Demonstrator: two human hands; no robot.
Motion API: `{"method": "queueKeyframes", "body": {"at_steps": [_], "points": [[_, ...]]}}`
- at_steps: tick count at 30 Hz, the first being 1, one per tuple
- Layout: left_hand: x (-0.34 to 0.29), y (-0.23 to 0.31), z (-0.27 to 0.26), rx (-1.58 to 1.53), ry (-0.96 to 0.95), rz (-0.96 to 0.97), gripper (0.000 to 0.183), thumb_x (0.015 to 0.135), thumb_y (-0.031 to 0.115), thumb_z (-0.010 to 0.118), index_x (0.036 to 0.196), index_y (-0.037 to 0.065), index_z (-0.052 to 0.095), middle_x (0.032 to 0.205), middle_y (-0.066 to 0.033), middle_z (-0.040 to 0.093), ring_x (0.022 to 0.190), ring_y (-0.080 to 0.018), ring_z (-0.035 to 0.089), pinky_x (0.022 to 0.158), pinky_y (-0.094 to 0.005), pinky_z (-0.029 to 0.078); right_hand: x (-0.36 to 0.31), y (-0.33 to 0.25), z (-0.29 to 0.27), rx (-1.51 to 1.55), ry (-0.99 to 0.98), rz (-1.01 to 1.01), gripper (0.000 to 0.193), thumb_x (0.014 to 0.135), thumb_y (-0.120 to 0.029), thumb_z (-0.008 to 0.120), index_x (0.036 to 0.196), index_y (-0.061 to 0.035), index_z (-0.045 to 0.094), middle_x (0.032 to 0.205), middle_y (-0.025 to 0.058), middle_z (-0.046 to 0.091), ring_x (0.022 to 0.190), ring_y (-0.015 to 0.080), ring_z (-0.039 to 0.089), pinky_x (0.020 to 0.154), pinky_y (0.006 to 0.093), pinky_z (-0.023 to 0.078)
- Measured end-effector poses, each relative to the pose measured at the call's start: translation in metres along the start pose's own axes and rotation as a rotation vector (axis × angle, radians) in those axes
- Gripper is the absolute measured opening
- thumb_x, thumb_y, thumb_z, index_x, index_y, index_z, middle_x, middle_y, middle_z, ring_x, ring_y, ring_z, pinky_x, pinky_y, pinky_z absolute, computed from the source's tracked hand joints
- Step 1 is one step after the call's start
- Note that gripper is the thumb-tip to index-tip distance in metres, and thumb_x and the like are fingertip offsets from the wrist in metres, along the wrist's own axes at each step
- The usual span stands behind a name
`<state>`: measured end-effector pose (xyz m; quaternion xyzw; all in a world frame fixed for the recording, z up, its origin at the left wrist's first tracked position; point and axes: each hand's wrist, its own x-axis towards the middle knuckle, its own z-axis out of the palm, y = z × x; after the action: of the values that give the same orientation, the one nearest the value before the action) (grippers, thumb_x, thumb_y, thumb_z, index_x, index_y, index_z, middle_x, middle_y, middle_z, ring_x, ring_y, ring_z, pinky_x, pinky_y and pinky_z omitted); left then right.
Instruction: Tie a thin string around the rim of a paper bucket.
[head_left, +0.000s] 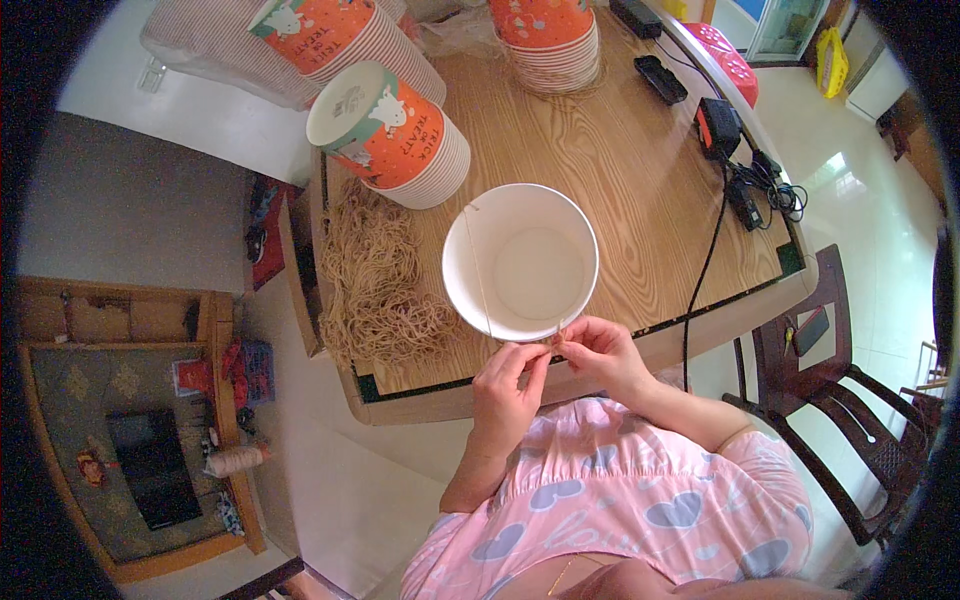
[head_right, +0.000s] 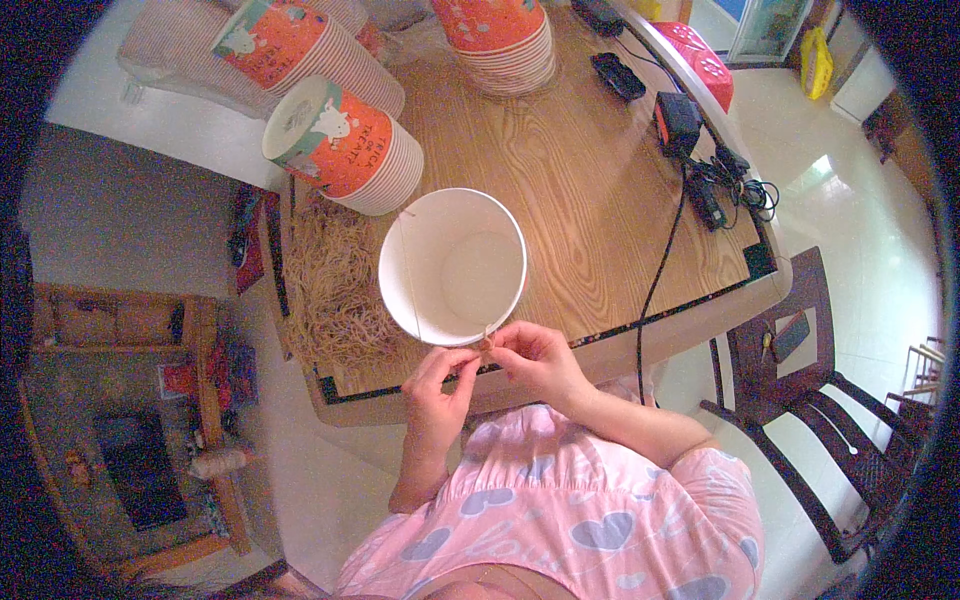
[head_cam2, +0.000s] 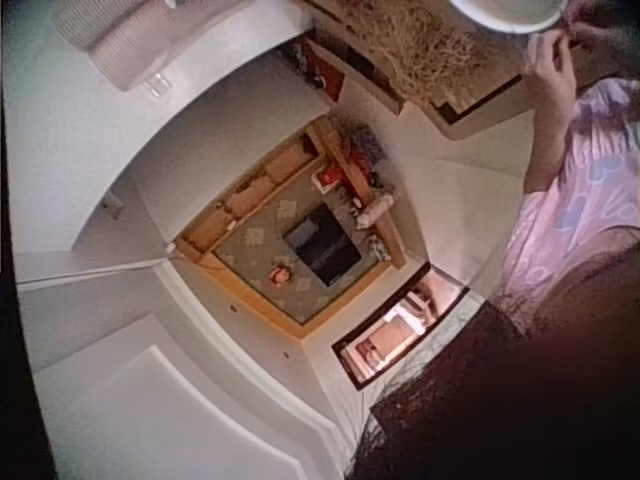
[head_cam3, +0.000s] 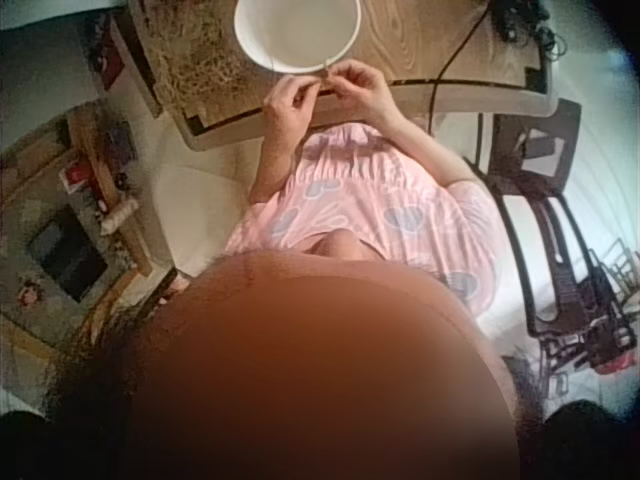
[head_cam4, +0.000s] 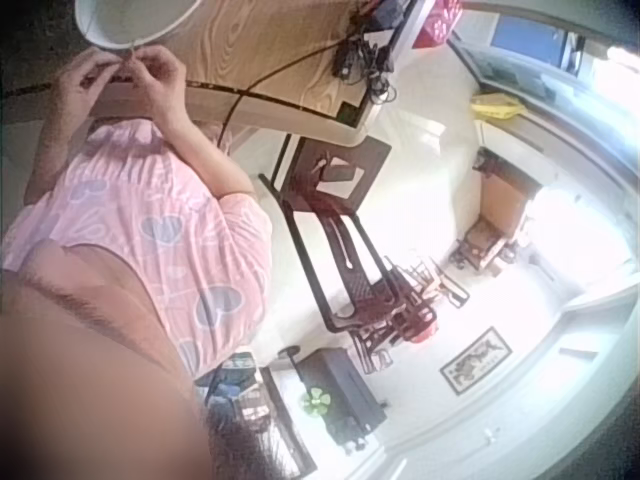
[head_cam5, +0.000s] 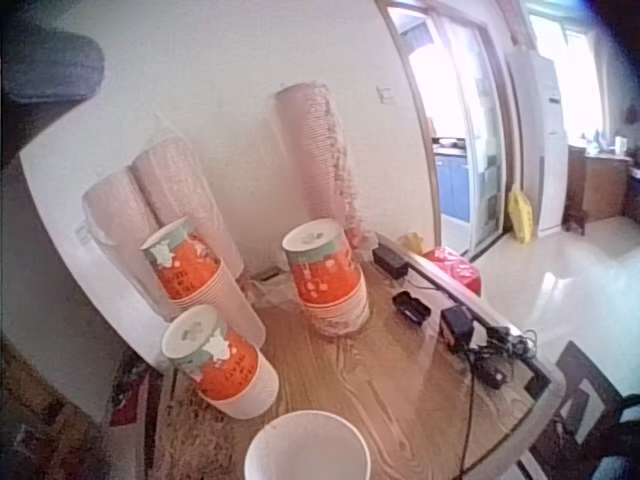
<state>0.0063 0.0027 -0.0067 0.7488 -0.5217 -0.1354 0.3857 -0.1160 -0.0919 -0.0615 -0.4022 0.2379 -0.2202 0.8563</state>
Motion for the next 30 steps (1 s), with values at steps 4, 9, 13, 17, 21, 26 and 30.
{"method": "queueKeyframes", "body": {"at_steps": [4,9,13,17,21,26,30], "points": [[0.001,-0.004,0.002,-0.058,0.069,-0.064,0.012,0.077,0.002,0.067,0.089,0.003,0.064,0.077,-0.0081,0.060,0.069,-0.0200,0.061,0.060,-0.0307,0.048,0.001,0.004,-0.005,-0.117,0.037,-0.036,0.010,0.087,-0.008,0.061,0.095,-0.0020,0.060,0.084,-0.0017,0.060,0.071,0.0034,0.053,0.062,0.0175,0.043],[0.002,-0.005,0.002,-0.003,0.093,-0.010,0.016,0.074,0.003,0.069,0.090,0.006,0.068,0.070,-0.0068,0.055,0.063,-0.0197,0.057,0.057,-0.0327,0.046,0.002,0.011,-0.007,-0.203,0.010,-0.134,0.008,0.087,-0.004,0.060,0.094,0.0004,0.059,0.089,0.0007,0.060,0.079,0.0063,0.055,0.071,0.0192,0.045],[0.002,-0.002,0.003,0.006,0.076,-0.035,0.016,0.074,0.004,0.069,0.090,0.006,0.069,0.069,-0.0061,0.053,0.062,-0.0198,0.055,0.056,-0.0323,0.045,0.002,0.012,-0.004,-0.193,0.039,-0.182,0.009,0.087,-0.008,0.061,0.091,-0.0003,0.061,0.082,-0.0018,0.061,0.074,0.0039,0.055,0.066,0.0186,0.045],[0.002,-0.003,0.003,0.019,0.083,-0.014,0.014,0.075,0.004,0.069,0.089,0.004,0.068,0.071,-0.0070,0.054,0.064,-0.0215,0.056,0.059,-0.0333,0.046,-0.003,-0.003,-0.003,-0.471,-0.062,-0.054,0.011,0.087,-0.005,0.059,0.095,0.0015,0.059,0.088,0.0008,0.061,0.082,0.0058,0.055,0.074,0.0207,0.046],[0.005,-0.004,0.008,0.013,0.114,0.010,0.011,0.076,0.005,0.068,0.086,0.002,0.067,0.074,-0.0080,0.056,0.068,-0.0235,0.058,0.061,-0.0344,0.046,-0.001,-0.004,-0.005,-0.412,-0.093,-0.040,0.013,0.086,-0.006,0.059,0.096,0.0017,0.060,0.087,0.0005,0.061,0.080,0.0049,0.054,0.072,0.0206,0.046],[0.008,-0.003,0.006,-0.040,0.065,-0.019,0.009,0.076,0.006,0.068,0.084,0.002,0.066,0.078,-0.0086,0.058,0.072,-0.0250,0.059,0.063,-0.0344,0.047,0.000,0.002,-0.009,-0.365,-0.059,-0.051,0.013,0.087,-0.006,0.059,0.097,0.0017,0.060,0.088,0.0004,0.061,0.080,0.0042,0.054,0.070,0.0196,0.045],[0.008,-0.003,0.009,-0.025,0.054,-0.008,0.009,0.077,0.006,0.067,0.084,0.002,0.064,0.079,-0.0088,0.057,0.073,-0.0254,0.059,0.062,-0.0345,0.047,0.000,0.003,-0.008,-0.363,-0.045,-0.075,0.012,0.087,-0.006,0.059,0.096,0.0016,0.060,0.087,0.0003,0.061,0.079,0.0041,0.053,0.069,0.0196,0.045]]}}
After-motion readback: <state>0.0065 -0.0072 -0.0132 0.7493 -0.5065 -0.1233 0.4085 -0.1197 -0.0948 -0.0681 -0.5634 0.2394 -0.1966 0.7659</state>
